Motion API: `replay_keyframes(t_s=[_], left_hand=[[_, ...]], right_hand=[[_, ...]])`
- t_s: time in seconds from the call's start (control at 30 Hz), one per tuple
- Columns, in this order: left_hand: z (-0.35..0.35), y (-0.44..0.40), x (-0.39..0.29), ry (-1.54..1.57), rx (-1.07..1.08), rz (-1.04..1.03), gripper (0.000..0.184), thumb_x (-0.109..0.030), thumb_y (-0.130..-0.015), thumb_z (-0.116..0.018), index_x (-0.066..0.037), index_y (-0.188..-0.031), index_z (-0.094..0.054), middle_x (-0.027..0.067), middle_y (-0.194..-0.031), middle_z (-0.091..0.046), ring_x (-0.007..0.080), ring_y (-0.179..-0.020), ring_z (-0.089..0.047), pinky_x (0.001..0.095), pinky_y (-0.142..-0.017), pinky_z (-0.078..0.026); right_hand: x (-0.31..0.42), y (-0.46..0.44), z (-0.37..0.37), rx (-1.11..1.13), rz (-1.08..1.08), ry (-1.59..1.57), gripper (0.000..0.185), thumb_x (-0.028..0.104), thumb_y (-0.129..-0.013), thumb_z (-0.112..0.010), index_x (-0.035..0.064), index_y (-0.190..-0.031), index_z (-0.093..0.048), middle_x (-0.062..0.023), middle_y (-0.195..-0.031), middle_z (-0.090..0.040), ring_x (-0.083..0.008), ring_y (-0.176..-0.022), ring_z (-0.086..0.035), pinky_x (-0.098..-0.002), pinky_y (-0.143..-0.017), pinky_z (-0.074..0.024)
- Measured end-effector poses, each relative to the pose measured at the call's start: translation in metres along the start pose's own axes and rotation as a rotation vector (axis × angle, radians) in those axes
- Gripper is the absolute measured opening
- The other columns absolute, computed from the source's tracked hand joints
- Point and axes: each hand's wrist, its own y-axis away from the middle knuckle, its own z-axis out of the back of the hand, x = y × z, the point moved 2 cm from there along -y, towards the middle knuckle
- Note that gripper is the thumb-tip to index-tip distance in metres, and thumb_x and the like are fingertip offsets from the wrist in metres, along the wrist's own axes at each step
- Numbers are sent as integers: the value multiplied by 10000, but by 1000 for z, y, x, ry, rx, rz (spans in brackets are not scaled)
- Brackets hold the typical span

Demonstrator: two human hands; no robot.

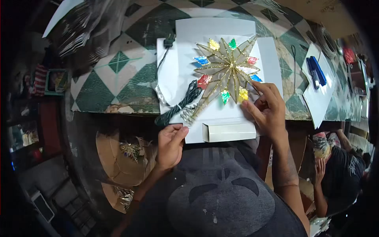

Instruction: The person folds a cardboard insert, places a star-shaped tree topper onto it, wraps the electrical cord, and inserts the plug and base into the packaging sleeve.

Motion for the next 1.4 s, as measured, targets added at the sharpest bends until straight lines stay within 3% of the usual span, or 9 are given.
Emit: replay_keyframes(t_s=[0.33,0.47,0.8,1.0,1.13,1.17,1.27,1.37,1.4], left_hand=[[-12,-14,5,-75,-103,-159,276,23,-976,-691,60,-1247,-657,122,-1152,-735,161,-924,-702,230,-822,-556],[-14,-9,5,-310,-256,-97,301,68,-953,-698,58,-1251,-656,116,-1130,-737,160,-945,-711,238,-830,-565],[-26,1,-4,-171,-367,50,289,67,-948,-704,48,-1234,-665,96,-1108,-728,134,-926,-695,230,-818,-545],[1,-7,27,-126,-242,-133,308,64,-940,-705,38,-1244,-666,83,-1113,-726,131,-924,-686,235,-826,-536],[6,-3,25,-290,-400,-192,190,-97,-964,-723,2,-1126,-737,77,-1049,-743,131,-903,-681,259,-799,-537],[4,-7,22,-288,-378,-193,190,-97,-964,-723,2,-1126,-737,77,-1049,-743,131,-903,-681,259,-799,-537],[2,-5,10,-299,-276,-195,216,-100,-976,-706,5,-1163,-733,86,-1078,-743,142,-928,-682,261,-806,-537],[2,-3,10,-290,-343,-129,239,-43,-994,-674,35,-1217,-709,93,-1166,-743,144,-992,-684,245,-847,-544],[0,3,7,-243,-402,46,309,-84,-986,-685,39,-1269,-704,109,-1151,-743,148,-990,-683,257,-825,-546]], right_hand=[[-16,8,-9,-56,103,5,575,162,-810,-912,6,-1316,-690,-82,-1000,-621,-120,-690,-507,-241,-586,-432],[-17,10,-9,-48,103,-55,580,173,-803,-915,6,-1313,-694,-71,-971,-626,-126,-686,-496,-252,-598,-426],[-13,11,-5,-5,94,-56,563,150,-821,-898,14,-1325,-686,-76,-983,-631,-133,-698,-514,-254,-602,-440],[-8,7,4,20,54,-86,599,160,-823,-899,23,-1357,-666,-86,-975,-626,-147,-717,-548,-270,-631,-473],[5,2,25,107,113,-3,634,179,-825,-901,31,-1385,-645,-116,-1023,-658,-169,-770,-612,-290,-693,-522],[-1,-3,41,-9,173,-16,520,145,-840,-878,19,-1307,-686,-144,-1093,-698,-190,-825,-658,-309,-747,-550],[-19,-29,118,-347,-287,146,290,103,-886,-779,-51,-1124,-720,-124,-899,-749,-196,-780,-668,-309,-751,-559],[-65,-54,120,-170,-355,648,257,113,-924,-707,-66,-1107,-724,-167,-876,-758,-298,-775,-720,-379,-702,-574],[-90,-64,114,-127,-397,746,305,124,-952,-655,-56,-1193,-705,-189,-914,-767,-346,-822,-732,-425,-746,-586]])
